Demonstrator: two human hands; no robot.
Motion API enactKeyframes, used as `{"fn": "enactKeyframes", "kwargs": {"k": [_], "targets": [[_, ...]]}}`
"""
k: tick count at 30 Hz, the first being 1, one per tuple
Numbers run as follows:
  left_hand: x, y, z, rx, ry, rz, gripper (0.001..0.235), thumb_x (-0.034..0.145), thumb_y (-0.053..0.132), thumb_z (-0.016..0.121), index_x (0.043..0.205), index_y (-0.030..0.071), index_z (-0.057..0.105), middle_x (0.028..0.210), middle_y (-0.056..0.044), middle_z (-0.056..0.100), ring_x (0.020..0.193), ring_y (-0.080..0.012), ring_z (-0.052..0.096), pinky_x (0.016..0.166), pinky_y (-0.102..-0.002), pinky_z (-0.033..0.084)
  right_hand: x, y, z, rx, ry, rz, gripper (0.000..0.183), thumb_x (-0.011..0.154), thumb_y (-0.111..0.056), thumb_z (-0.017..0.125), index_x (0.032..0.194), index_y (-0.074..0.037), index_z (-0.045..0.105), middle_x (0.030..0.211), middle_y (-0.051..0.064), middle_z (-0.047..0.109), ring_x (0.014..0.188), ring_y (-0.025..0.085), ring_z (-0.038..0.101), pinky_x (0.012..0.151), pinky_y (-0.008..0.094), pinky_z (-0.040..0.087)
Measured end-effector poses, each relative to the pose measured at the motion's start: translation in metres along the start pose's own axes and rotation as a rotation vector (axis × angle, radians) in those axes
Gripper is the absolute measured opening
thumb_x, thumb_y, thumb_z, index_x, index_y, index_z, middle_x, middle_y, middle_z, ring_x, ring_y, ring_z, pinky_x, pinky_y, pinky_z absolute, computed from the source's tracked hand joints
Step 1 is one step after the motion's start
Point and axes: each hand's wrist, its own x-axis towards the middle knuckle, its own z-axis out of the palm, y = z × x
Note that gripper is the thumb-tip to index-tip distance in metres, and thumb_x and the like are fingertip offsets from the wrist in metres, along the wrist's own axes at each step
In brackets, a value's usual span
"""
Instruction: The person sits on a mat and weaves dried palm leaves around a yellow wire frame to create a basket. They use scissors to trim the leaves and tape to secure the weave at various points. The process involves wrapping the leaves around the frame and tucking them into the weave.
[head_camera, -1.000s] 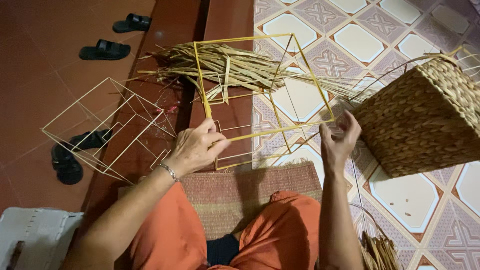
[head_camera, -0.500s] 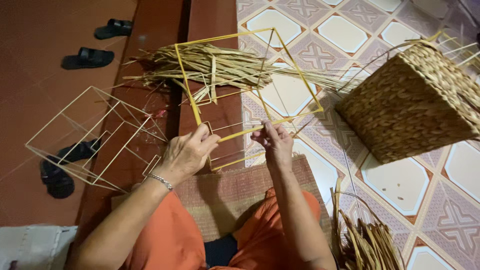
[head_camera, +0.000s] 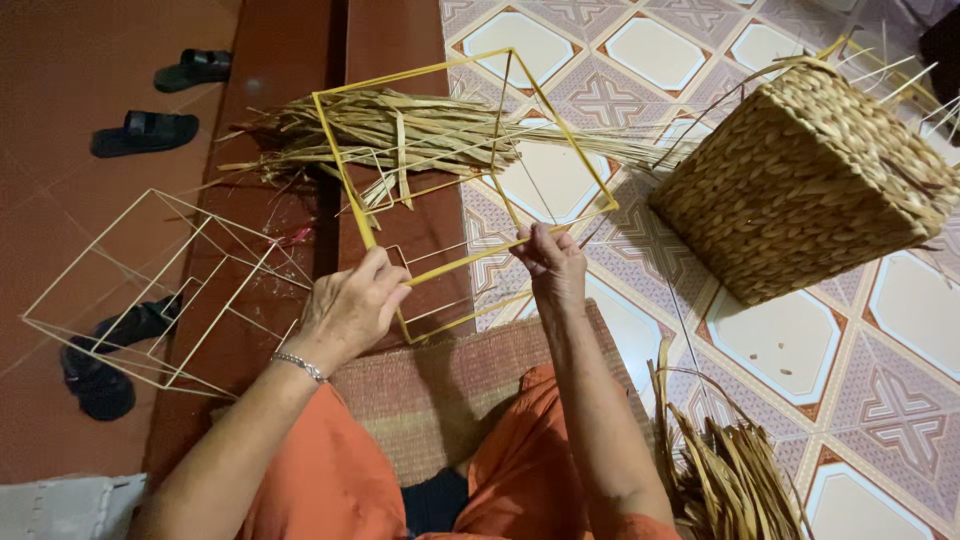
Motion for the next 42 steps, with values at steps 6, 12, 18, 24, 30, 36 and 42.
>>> {"fn": "enactKeyframes", "kwargs": {"k": [6, 12, 18, 24, 30, 36, 42], "targets": [[0.004, 0.004, 0.000, 0.017, 0.024, 0.008, 0.010, 0.090, 0.019, 0.070, 0.090, 0.010, 0.066, 0.092, -0.007, 0.061, 0.070, -0.0297, 0.070, 0.058, -0.043, 0.057, 0.004, -0.038, 0.005, -0.041, 0.166, 0.000, 0.023, 0.095, -0.020, 0.073, 0.109, -0.002, 0.069, 0.101, 0.014, 0.074, 0.070, 0.014, 0.065, 0.076, 0.038, 0.063], [0.000, -0.005, 0.005, -0.078, 0.029, 0.023, 0.012, 0.091, 0.019, 0.071, 0.092, 0.008, 0.065, 0.092, -0.006, 0.061, 0.069, -0.0265, 0.071, 0.057, -0.039, 0.058, 0.022, -0.051, -0.018, -0.032, 0.084, -0.069, 0.027, 0.101, -0.026, 0.068, 0.109, -0.001, 0.068, 0.095, 0.014, 0.073, 0.074, 0.018, 0.070, 0.063, 0.031, 0.058], [-0.001, -0.004, 0.005, -0.139, 0.048, 0.007, 0.017, 0.089, 0.018, 0.074, 0.100, 0.007, 0.066, 0.093, -0.006, 0.060, 0.071, -0.0261, 0.071, 0.058, -0.039, 0.057, -0.013, -0.053, -0.001, -0.144, 0.045, 0.007, 0.028, 0.105, -0.032, 0.063, 0.109, -0.005, 0.068, 0.089, 0.011, 0.071, 0.071, 0.016, 0.069, 0.061, 0.032, 0.061], [-0.004, -0.004, 0.001, -0.163, 0.056, -0.003, 0.014, 0.088, 0.017, 0.075, 0.098, 0.009, 0.070, 0.095, -0.007, 0.060, 0.073, -0.0275, 0.071, 0.062, -0.041, 0.057, -0.050, -0.011, 0.028, -0.375, -0.112, 0.278, 0.019, 0.100, -0.018, 0.067, 0.111, -0.002, 0.069, 0.092, 0.013, 0.074, 0.069, 0.018, 0.067, 0.069, 0.039, 0.065], [-0.006, -0.005, 0.005, -0.208, 0.033, -0.057, 0.010, 0.088, 0.014, 0.073, 0.095, 0.009, 0.073, 0.092, -0.009, 0.059, 0.071, -0.0291, 0.070, 0.063, -0.043, 0.057, -0.080, 0.026, 0.082, -0.178, -0.311, 0.449, 0.041, 0.093, -0.008, 0.066, 0.133, -0.009, 0.062, 0.102, 0.009, 0.072, 0.077, 0.018, 0.069, 0.071, 0.038, 0.063], [-0.006, -0.012, 0.013, -0.242, 0.092, -0.046, 0.013, 0.089, 0.014, 0.073, 0.092, 0.004, 0.067, 0.093, -0.011, 0.059, 0.074, -0.0319, 0.070, 0.065, -0.043, 0.058, -0.086, 0.061, 0.091, 0.017, -0.317, 0.409, 0.035, 0.098, -0.006, 0.067, 0.132, 0.000, 0.062, 0.105, 0.010, 0.071, 0.087, 0.018, 0.070, 0.077, 0.036, 0.060], [-0.008, -0.011, 0.014, -0.279, 0.117, -0.042, 0.013, 0.086, 0.012, 0.074, 0.092, 0.003, 0.066, 0.093, -0.011, 0.060, 0.076, -0.0322, 0.071, 0.066, -0.043, 0.058, -0.083, 0.078, 0.076, -0.232, -0.314, 0.087, 0.026, 0.094, -0.007, 0.074, 0.119, 0.001, 0.071, 0.100, 0.008, 0.074, 0.082, 0.014, 0.067, 0.076, 0.028, 0.056]]}}
